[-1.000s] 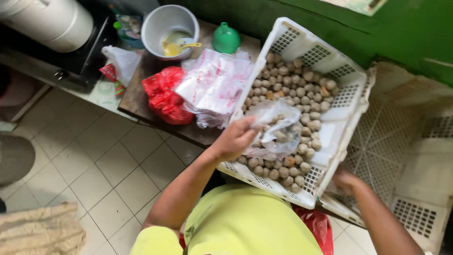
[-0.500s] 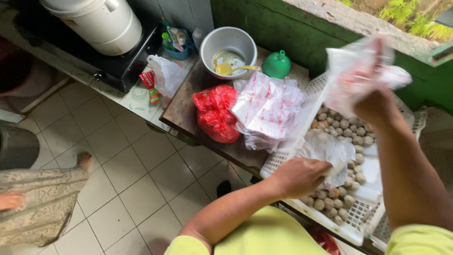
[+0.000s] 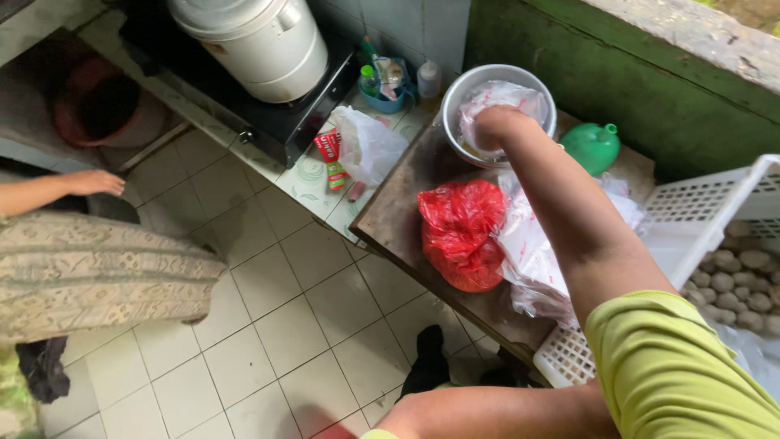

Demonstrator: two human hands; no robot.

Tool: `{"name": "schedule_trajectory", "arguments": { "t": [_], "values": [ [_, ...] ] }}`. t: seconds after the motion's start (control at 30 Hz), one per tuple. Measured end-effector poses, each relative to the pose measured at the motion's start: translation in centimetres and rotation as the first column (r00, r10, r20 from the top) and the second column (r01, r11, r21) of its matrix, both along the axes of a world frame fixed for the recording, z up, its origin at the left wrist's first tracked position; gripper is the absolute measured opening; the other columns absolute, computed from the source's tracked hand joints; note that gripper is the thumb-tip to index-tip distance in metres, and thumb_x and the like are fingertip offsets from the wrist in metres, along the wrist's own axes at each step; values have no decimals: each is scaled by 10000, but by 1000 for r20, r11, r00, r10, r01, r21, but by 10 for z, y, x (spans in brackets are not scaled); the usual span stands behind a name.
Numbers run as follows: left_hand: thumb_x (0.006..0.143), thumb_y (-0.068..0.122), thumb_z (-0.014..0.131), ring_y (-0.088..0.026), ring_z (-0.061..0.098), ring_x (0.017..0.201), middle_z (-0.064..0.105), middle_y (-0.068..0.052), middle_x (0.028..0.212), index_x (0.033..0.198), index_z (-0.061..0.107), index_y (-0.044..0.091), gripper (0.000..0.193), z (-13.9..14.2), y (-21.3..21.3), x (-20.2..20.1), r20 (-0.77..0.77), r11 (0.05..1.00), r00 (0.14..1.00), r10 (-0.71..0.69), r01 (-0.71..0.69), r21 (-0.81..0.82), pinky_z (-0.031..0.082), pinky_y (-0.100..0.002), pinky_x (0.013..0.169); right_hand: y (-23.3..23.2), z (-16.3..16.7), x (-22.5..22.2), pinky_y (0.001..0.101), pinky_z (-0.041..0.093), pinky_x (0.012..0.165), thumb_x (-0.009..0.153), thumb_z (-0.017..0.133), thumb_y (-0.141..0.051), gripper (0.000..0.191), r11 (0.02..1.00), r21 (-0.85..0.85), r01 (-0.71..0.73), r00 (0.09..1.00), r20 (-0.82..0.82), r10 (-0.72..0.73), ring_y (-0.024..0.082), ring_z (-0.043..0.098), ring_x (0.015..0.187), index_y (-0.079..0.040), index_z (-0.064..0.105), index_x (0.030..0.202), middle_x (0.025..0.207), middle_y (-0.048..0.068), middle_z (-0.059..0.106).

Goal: The person transfers small round meatballs from a white crate into clear plastic bags using both hands. They repeatedly fill bags, place them in the crate, and continue until the crate is mostly empty. The person briefly moves a blue colander of meatballs into the crate before resuming bagging.

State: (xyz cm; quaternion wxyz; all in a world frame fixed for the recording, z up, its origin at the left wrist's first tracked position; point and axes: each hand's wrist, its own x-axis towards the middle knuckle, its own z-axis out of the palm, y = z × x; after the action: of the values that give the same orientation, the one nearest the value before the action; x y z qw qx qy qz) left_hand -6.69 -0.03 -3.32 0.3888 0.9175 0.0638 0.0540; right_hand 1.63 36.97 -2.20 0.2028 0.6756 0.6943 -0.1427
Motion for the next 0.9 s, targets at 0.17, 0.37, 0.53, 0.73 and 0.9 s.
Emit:
{"name": "schedule_trajectory", "arguments": {
  "t": [0.17, 0.37, 0.53, 0.73, 0.9],
  "values": [
    [908, 134, 541, -337, 729, 796, 738, -138, 954, 1051, 674, 78, 203, 1, -12, 22, 27, 999, 999, 30, -30, -16, 563, -472, 643, -12, 8, -1, 434, 587, 808, 879, 655, -47, 169, 999, 40, 5, 993, -117, 0, 291, 713, 948, -59, 751, 1017, 1021, 136, 732],
    [874, 112, 548, -352, 723, 786, 739, -144, 956, 1048, 686, 82, 224, -1, -21, 30, 91, 998, 994, 59, -57, -28, 557, -484, 625, -48, 51, 46, 421, 587, 809, 932, 663, -49, 137, 881, 173, 440, 542, -833, -107, 250, 702, 922, -62, 729, 1052, 1008, 99, 722],
    [887, 100, 553, -371, 721, 785, 730, -173, 939, 1078, 655, 45, 224, 31, -24, 23, 125, 995, 989, 83, -76, -58, 558, -493, 641, -128, 80, 104, 422, 607, 829, 958, 682, -49, 142, 784, -190, 591, -327, -945, 17, 225, 712, 921, -54, 703, 1098, 1023, 72, 719],
    [954, 102, 555, -382, 710, 750, 700, -195, 850, 1043, 581, 17, 126, 48, -27, 22, 162, 989, 975, 149, -142, -51, 563, -491, 674, -288, 86, 178, 447, 607, 926, 1008, 695, -189, 259, 806, -204, 555, -611, -758, 229, 247, 723, 1028, -3, 678, 1187, 1139, 120, 724],
    [961, 96, 537, -246, 660, 597, 667, -164, 731, 1125, 658, 51, 209, 44, -12, 60, 166, 778, 891, 422, -262, -570, 503, -424, 554, -496, 62, 218, 440, 595, 906, 925, 671, -146, 203, 639, -235, 732, -482, -842, 243, 279, 722, 994, -11, 712, 1071, 1079, 150, 731]
  ]
}}
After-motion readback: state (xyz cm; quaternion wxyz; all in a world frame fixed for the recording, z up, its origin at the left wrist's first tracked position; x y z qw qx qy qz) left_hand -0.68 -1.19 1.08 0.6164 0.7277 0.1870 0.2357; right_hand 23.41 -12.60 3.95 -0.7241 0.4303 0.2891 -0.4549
